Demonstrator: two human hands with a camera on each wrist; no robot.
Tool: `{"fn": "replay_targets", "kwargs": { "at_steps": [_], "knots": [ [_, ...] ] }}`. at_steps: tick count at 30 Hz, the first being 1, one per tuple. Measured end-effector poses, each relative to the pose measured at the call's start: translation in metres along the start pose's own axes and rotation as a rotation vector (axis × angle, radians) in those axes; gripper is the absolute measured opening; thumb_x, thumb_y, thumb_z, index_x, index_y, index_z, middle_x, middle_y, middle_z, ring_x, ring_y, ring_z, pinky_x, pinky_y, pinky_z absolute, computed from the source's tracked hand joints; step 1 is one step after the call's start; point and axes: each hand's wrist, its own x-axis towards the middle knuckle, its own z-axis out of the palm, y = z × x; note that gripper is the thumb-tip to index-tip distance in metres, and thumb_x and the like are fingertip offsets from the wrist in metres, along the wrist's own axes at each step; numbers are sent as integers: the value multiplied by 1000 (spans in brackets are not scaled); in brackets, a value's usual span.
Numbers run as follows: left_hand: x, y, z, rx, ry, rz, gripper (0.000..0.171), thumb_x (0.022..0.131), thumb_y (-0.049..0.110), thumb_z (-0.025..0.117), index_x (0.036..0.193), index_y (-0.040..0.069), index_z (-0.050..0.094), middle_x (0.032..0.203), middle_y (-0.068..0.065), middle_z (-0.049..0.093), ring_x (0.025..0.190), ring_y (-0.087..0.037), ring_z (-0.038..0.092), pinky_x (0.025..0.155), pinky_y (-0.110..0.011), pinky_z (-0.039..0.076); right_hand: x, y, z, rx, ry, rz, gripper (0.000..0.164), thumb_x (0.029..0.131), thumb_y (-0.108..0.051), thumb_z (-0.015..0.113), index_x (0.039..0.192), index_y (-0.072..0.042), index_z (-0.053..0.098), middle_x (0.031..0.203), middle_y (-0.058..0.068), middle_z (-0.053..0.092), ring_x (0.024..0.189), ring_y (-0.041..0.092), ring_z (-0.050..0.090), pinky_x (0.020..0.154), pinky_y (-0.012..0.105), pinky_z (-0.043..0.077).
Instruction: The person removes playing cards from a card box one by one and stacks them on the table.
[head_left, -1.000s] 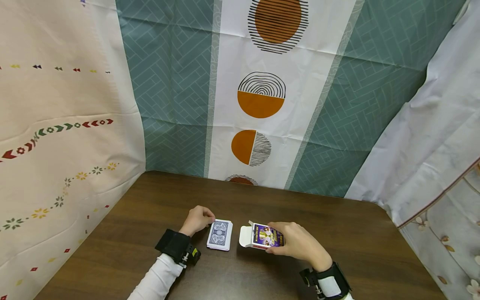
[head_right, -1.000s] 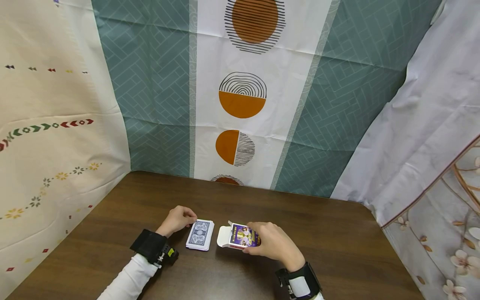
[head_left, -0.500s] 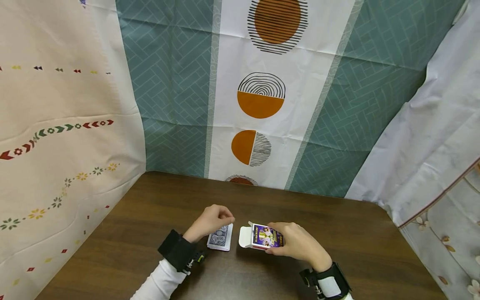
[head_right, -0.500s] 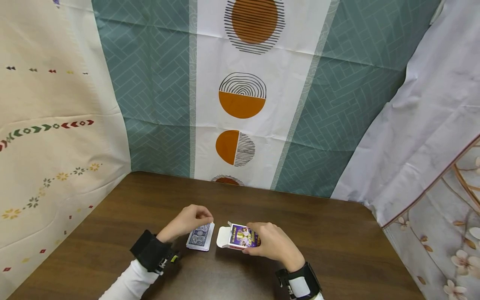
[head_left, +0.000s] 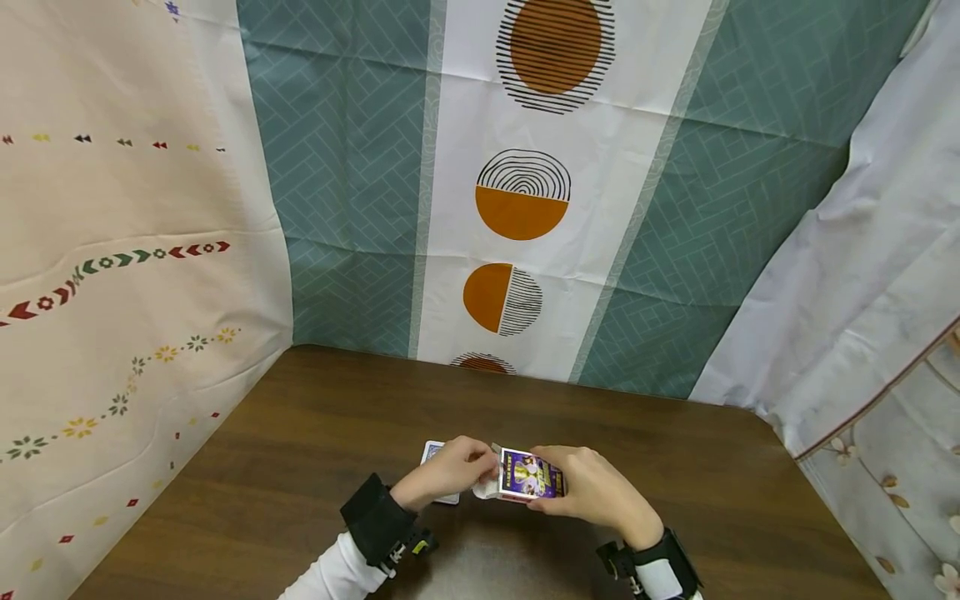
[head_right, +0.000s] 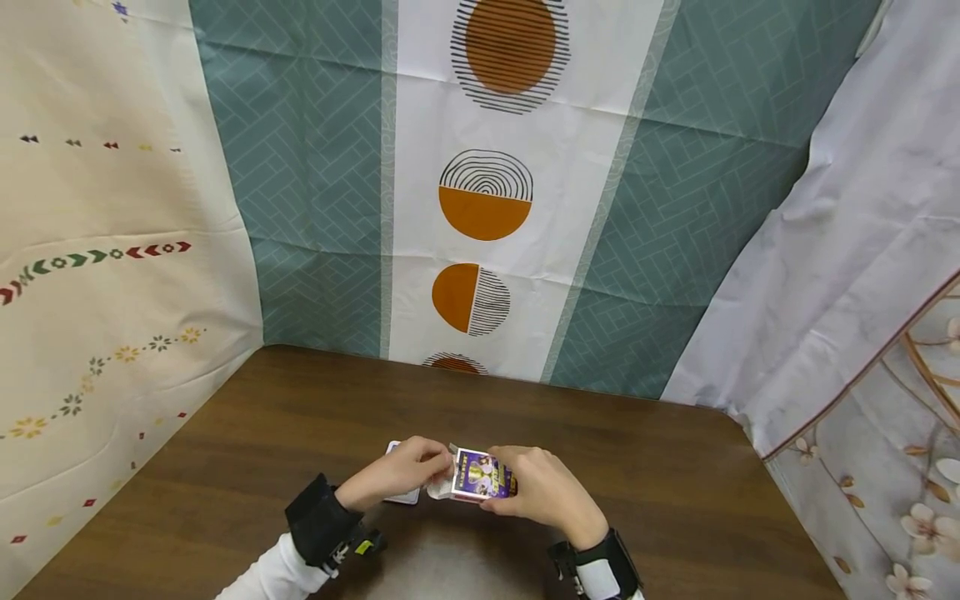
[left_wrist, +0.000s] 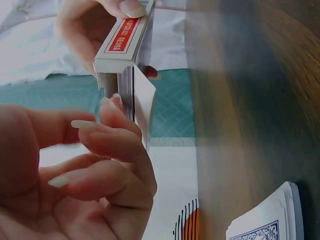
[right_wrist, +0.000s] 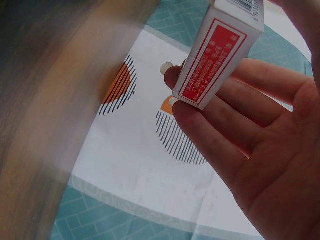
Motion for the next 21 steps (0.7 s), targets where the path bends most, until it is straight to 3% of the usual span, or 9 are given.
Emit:
{"fn": "replay_targets", "kwargs": {
  "at_steps": [6,12,21],
  "knots": [
    [-1,-3,0,-9,-18,3,21,94,21,61,86,2,67,74,2,54,65,-11,44,56,-23,33,0,-1,-1,-20,15,-15,60,76,-45,79,119,-6,64,106,1,70,80,2,56,69,20,51],
    [-3,0,-3,-61,-41,-11,23,92,21,63,84,0,67,70,1,52,62,-12,43,55,-24,33,-1,-4,-3,-38,45,-31,60,76,-47,79,118,-7,65,106,1,70,79,2,56,69,19,50],
    [-2,0,-2,-51,-27,-25,19,89,13,67,79,-3,68,64,2,54,55,-10,42,50,-23,31,-2,-8,-5,-4,49,-34,58,75,-42,81,118,-8,65,106,0,70,78,0,55,66,16,49]
  ]
}}
